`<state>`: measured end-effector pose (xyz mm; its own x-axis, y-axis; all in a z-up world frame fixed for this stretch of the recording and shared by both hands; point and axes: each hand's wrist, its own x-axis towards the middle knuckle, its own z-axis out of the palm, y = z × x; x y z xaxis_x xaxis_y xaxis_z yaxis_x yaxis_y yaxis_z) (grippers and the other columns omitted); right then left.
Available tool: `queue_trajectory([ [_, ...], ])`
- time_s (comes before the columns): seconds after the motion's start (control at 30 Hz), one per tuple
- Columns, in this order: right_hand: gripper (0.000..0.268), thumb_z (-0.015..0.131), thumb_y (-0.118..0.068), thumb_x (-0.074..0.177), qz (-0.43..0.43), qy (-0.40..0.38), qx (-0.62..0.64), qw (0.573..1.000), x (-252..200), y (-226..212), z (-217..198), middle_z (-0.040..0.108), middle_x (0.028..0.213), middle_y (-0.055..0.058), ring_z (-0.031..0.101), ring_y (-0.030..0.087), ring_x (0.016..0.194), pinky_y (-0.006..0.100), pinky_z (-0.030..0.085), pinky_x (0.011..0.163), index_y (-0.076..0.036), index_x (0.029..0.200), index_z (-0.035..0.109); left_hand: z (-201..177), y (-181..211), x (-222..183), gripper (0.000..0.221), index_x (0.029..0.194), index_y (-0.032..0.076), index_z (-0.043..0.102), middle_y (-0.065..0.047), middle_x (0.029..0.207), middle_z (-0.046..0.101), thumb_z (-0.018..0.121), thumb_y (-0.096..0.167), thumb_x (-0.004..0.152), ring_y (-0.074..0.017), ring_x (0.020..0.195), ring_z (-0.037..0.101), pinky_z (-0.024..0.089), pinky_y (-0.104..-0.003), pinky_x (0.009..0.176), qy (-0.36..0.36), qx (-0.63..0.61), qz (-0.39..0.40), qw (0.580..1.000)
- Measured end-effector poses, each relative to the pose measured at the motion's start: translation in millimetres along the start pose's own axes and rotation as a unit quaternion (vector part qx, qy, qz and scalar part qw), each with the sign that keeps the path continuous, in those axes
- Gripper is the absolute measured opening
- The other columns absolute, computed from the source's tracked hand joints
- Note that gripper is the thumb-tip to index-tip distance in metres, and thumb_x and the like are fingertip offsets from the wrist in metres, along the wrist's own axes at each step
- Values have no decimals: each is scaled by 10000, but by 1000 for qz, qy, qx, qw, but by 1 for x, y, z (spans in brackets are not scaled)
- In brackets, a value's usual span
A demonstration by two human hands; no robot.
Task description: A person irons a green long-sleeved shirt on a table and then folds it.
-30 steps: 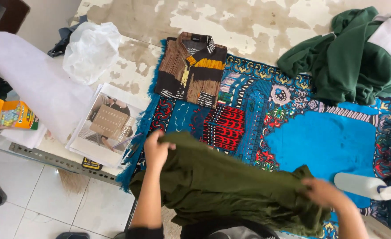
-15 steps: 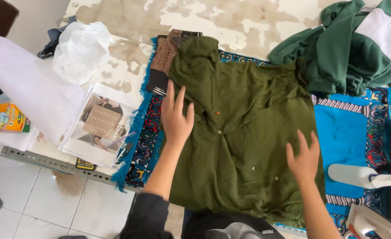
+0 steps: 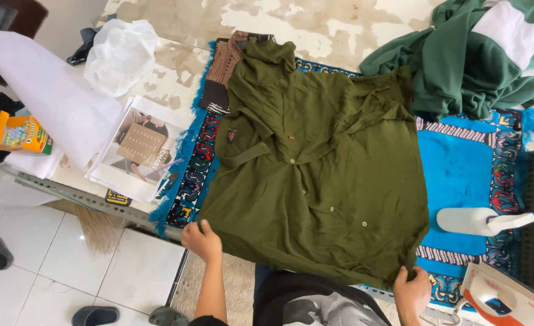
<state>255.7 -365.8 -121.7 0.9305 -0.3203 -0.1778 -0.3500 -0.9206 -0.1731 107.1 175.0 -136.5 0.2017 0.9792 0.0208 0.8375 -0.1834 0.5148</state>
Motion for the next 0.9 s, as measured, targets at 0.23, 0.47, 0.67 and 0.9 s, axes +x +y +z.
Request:
queue_trajectory([
  [0.23,387,591,-366,1105,19,84,191,978,15,4,-42,658,1174,253,639,490,1056,583,475,741,-34,1298,548,-36,-3,10,386,1235,63,575,-178,1153,669,455,392,1073,-432,1005,624,468,-545,773,-13,-120,-93,988],
  [0.47,400,539,-418,1043,74,-49,76,993,-7,45,-29,714,1210,241,658,568,1018,659,510,791,-160,1349,560,-26,-36,-19,336,1097,147,567,-152,944,738,411,443,1131,-441,831,681,476,-542,626,-103,58,-120,986],
  [0.67,478,539,-353,1014,108,-41,83,990,-15,54,-33,711,1276,168,647,476,1118,631,517,814,-166,1453,569,-28,-41,-11,281,1034,104,519,-116,825,718,479,355,1154,-421,676,658,434,-528,520,29,61,-23,997],
  [0.9,517,591,-277,973,-93,78,34,992,-6,41,-35,627,1252,267,561,457,1189,555,436,984,-24,1424,608,-35,-43,1,280,1023,117,533,-80,767,700,469,343,1175,-363,616,641,417,-488,505,-30,129,-46,990],
])
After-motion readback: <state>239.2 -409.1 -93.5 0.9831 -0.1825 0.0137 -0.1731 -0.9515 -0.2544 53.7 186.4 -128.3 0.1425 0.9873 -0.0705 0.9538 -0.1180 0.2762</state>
